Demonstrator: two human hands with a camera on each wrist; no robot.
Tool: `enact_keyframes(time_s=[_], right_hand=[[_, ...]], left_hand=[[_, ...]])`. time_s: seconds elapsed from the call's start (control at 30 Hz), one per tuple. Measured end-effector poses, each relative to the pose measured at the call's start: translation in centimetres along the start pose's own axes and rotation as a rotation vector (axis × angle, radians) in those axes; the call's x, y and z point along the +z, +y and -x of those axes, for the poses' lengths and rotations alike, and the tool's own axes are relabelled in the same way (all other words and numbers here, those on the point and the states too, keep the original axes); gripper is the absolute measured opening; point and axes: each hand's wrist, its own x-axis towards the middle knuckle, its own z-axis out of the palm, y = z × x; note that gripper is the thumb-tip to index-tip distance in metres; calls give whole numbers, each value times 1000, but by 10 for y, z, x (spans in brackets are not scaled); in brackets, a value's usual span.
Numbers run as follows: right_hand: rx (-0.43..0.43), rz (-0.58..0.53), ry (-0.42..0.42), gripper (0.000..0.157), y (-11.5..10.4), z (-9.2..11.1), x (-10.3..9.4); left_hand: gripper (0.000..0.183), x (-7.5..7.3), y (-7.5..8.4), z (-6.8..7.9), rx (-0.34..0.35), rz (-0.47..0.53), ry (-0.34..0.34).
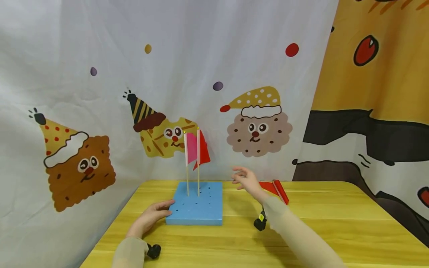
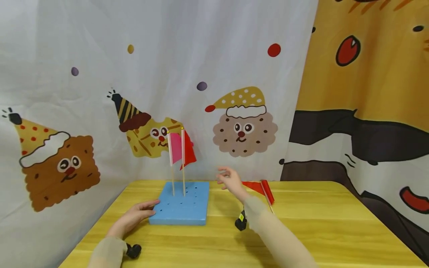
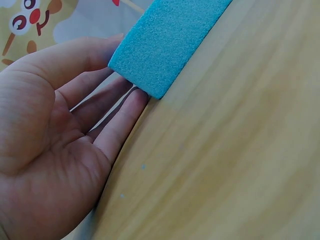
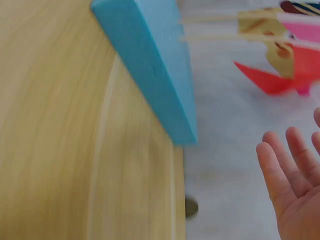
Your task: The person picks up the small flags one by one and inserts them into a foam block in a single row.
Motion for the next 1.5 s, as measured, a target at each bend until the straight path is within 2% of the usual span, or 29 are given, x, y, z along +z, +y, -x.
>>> enact_keyframes(time_s=[0.23, 0.47, 0.67, 0.83, 0.97, 1.1, 1.27, 1.5], right_hand=[[73, 0, 91, 37, 16, 35, -62], [129, -4, 164, 37, 24, 69, -111], [171, -9, 164, 48, 33, 87, -144], [234, 13, 102, 50, 45, 98, -167], [271, 55, 69, 50, 50, 105, -178], [329, 74, 41, 50, 50, 108, -180], [426, 92, 46, 48, 47, 110, -174], [476, 235, 64, 35, 47, 117, -161]], left_hand=[[57, 2, 2, 3, -11, -11, -10], [58, 1, 3, 1, -21, -4, -15], [59, 0, 2, -1, -25, -13, -1], [59, 1, 3, -1, -22, -18, 3], [59, 1, 3, 0, -22, -16, 2], [59, 0, 3, 2, -11, -18, -3], [59, -1, 3, 2, -8, -18, -3], [59, 1, 3, 2, -14, -16, -7]])
